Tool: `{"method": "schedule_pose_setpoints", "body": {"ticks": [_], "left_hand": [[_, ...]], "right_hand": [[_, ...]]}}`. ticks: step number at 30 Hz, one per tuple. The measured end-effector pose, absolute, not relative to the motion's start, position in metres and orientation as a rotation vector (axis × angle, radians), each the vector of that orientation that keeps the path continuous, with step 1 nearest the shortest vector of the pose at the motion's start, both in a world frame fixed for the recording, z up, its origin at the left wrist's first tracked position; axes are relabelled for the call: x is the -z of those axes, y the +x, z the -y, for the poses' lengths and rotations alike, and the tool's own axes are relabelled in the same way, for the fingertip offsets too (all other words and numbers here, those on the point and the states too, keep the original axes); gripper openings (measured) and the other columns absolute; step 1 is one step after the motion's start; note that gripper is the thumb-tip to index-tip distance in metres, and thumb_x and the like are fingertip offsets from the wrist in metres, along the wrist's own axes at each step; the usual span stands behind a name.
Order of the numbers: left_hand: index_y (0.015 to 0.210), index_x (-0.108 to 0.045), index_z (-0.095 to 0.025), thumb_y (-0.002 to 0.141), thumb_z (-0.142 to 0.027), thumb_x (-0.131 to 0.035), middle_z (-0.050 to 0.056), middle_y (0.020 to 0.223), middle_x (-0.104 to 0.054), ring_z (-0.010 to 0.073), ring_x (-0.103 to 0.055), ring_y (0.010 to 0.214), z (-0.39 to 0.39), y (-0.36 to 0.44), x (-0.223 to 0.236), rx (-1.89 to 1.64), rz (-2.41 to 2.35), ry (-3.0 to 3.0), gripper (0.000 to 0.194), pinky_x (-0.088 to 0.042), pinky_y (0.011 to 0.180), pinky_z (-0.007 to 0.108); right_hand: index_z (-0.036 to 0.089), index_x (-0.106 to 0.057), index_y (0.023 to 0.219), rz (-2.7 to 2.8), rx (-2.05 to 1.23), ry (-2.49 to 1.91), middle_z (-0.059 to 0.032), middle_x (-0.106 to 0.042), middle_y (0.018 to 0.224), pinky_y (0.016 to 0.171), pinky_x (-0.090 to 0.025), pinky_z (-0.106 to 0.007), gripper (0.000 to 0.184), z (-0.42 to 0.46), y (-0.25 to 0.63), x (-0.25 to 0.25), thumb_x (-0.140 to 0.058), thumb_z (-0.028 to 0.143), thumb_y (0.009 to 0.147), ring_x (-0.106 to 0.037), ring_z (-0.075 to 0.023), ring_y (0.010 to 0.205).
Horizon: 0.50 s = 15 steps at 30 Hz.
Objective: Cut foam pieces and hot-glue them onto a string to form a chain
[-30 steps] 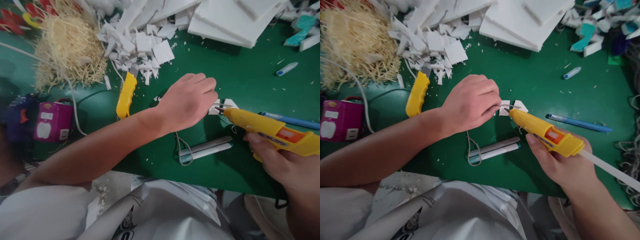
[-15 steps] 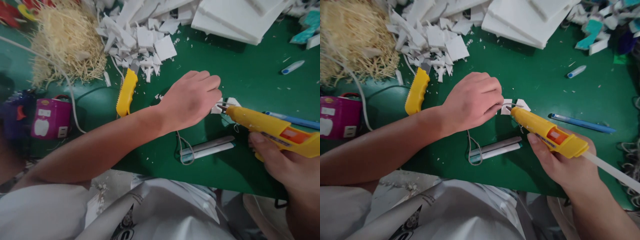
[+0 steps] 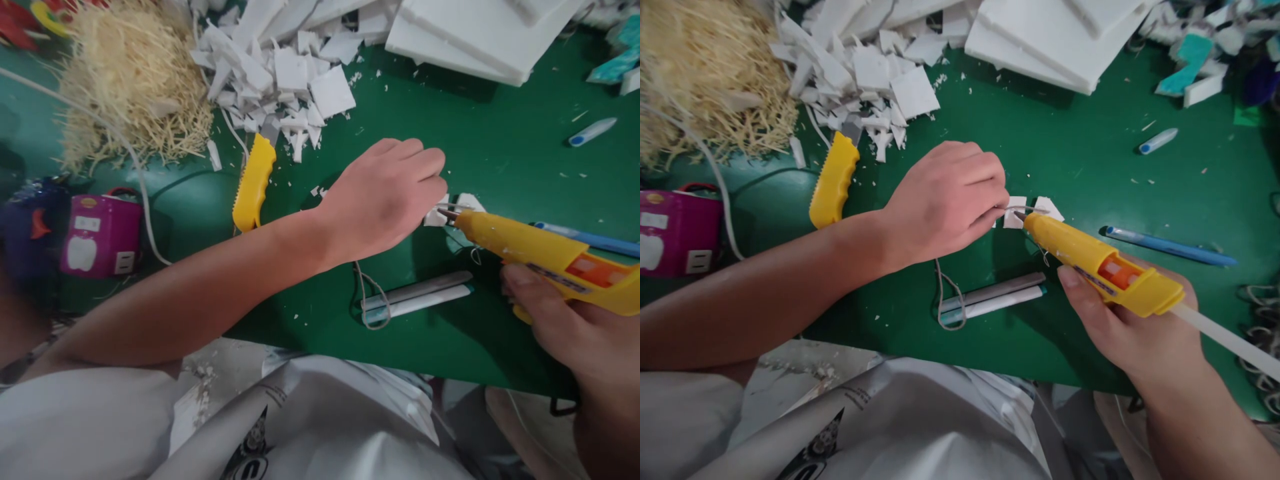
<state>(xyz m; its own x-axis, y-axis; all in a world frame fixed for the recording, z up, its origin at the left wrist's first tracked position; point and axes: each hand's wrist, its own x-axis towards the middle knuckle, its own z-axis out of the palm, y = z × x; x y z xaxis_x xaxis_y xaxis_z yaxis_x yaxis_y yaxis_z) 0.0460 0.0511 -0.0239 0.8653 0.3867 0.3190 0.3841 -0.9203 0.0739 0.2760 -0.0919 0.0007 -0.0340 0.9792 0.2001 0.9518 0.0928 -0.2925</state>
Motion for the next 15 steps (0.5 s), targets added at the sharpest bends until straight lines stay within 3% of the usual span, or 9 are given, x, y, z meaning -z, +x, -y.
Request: {"method": "schedule_pose_setpoints", "body": {"ticks": [6,15], "left_hand": [[0.089,-0.068,-0.019,0.105,-0.019,-0.045,0.008,0.098,-0.071,0.0214,-0.066,0.091,-0.0502,0.0449,0.0263,-0.568,-0.609,3.05,0.029,-0.053,0.081,0.038],[0.086,-0.067,-0.02,0.105,-0.019,-0.041,0.008,0.103,-0.071,0.021,-0.067,0.094,-0.0503,0.0445,0.0267,-0.561,-0.602,3.021,0.032,-0.054,0.086,0.038]], "right_hand": [[0.033,-0.055,0.069,2.04,-0.159,-1.889,0.0001,-0.062,0.054,0.046,-0.041,-0.034,0.049,0.092,0.2801,0.0029,-0.041,0.068,0.099,-0.06,-0.0213,0.051],[0.027,-0.061,0.069,1.915,-0.288,-1.835,-0.0016,-0.064,0.057,0.047,-0.045,-0.032,0.047,0.0975,0.2826,0.0047,-0.058,0.068,0.094,-0.062,-0.018,0.05]]}}
